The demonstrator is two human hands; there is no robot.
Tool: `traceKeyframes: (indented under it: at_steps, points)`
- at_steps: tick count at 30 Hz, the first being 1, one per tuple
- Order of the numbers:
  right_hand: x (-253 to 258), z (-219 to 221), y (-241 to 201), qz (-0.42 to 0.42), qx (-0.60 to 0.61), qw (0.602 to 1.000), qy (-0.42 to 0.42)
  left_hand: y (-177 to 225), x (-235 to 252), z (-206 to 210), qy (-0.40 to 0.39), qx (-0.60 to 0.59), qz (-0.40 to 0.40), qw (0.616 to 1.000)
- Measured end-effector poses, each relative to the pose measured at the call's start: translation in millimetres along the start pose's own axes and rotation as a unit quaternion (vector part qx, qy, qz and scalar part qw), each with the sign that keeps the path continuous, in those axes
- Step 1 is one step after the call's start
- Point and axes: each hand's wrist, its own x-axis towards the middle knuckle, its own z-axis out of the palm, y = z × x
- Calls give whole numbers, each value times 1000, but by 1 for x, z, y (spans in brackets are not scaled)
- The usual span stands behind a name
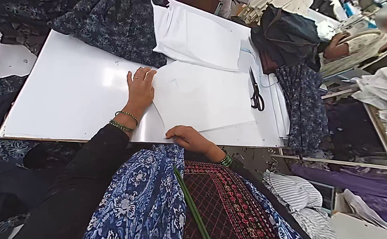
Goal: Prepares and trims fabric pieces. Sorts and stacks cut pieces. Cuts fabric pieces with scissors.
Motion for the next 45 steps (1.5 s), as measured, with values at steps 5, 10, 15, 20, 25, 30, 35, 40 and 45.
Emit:
traceKeyframes:
  at_steps: [5, 10, 15, 20, 25, 30, 35, 40, 45]
  points:
    - [-9, -37, 10, -23, 3, 999, -21, -10, 1, 11, -9, -2, 50, 999]
    - [-47, -118, 54, 119, -80, 973, 179, 3, -1, 2, -32, -12, -78, 996]
    - [-109, -208, 111, 325, -168, 875, 317, 10, -6, 0, 17, -24, -148, 989]
    - [-144, -260, 145, 419, -179, 817, 353, 5, -11, 4, 52, -18, -171, 984]
    - [-122, -297, 171, 382, -203, 814, 387, 7, -11, 5, 64, -6, -213, 975]
    - [-99, -319, 197, 373, -180, 853, 318, 3, -12, 7, 68, 6, -208, 976]
    - [-91, -321, 201, 387, -205, 851, 290, 3, -11, 6, 61, 9, -220, 973]
    - [-98, -316, 212, 323, -181, 858, 355, 8, -11, 4, 60, 15, -228, 972]
    - [-100, -318, 211, 329, -188, 852, 361, 9, -11, 5, 59, 8, -220, 974]
